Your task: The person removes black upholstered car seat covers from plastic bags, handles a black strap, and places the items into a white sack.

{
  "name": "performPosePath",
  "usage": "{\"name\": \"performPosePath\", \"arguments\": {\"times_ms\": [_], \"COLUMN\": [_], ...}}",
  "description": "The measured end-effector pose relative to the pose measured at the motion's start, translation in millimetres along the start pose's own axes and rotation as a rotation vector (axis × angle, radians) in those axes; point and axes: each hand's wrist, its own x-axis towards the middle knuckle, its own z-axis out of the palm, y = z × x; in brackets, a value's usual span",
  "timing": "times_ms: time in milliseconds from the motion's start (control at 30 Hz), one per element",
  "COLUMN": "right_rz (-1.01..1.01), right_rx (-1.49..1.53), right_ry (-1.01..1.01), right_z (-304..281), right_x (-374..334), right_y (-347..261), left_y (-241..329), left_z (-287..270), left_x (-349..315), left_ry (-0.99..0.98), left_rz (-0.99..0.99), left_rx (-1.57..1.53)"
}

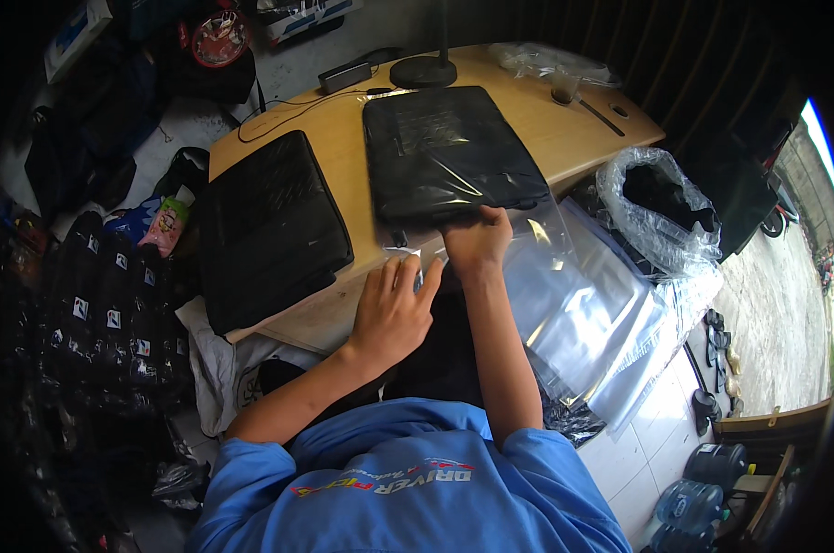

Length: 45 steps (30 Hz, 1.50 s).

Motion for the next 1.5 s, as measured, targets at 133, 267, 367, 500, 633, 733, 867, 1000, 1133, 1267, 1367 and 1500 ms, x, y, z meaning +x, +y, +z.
{"name": "performPosePath", "arguments": {"times_ms": [133, 267, 367, 500, 633, 733, 867, 1000, 1133, 1267, 1367, 1500], "right_rz": [-0.036, -0.157, -0.165, -0.061, -0.086, 0.041, 0.029, 0.583, 0.131, -0.427, 0.234, 0.161], "right_rx": [-0.182, -0.316, -0.313, -0.353, -0.572, -0.627, -0.54, -1.219, -1.231, -1.564, -1.823, -1.495], "right_ry": [0.079, 0.114, 0.008, 0.13, 0.329, 0.446, 0.315, -0.05, -0.306, 0.332, 0.378, 0.253], "right_z": [-16.4, -17.9, -46.4, -66.8, -38.5, 0.3, -38.4, -22.5, -14.0, 23.4, -15.2, -42.4], "right_x": [-0.7, -6.3, 4.3, 12.1, -2.2, -16.6, -34.5, -104.2, -99.4, -0.8, 51.9, 50.1], "right_y": [-4.3, 0.4, -13.8, -28.7, -18.0, -24.9, -50.9, -81.2, -155.9, -153.8, -187.3, -173.9], "left_y": [3.0, -2.8, -4.6, -6.2, -7.2, -11.3, -46.6, -62.5, -72.8, -88.2, -96.5, -81.3], "left_z": [13.1, 26.7, 26.1, 22.8, 15.5, 7.4, 18.7, 19.6, 35.3, 21.5, 60.8, 68.0], "left_x": [-1.2, -7.5, -9.3, -14.1, -27.3, -26.9, 6.2, 27.6, 55.3, 91.2, 98.5, 98.4], "left_ry": [0.112, 0.3, 0.394, 0.473, 0.44, 0.432, 0.391, 0.262, 0.183, -0.193, -0.147, 0.196], "left_rz": [-0.039, 0.014, 0.051, 0.055, 0.036, -0.092, -0.51, -0.676, -0.731, -0.97, -0.922, -0.979], "left_rx": [-0.064, -0.137, -0.295, -0.406, -0.502, -0.608, -0.848, -0.834, -0.805, -0.918, -0.754, -0.949]}}
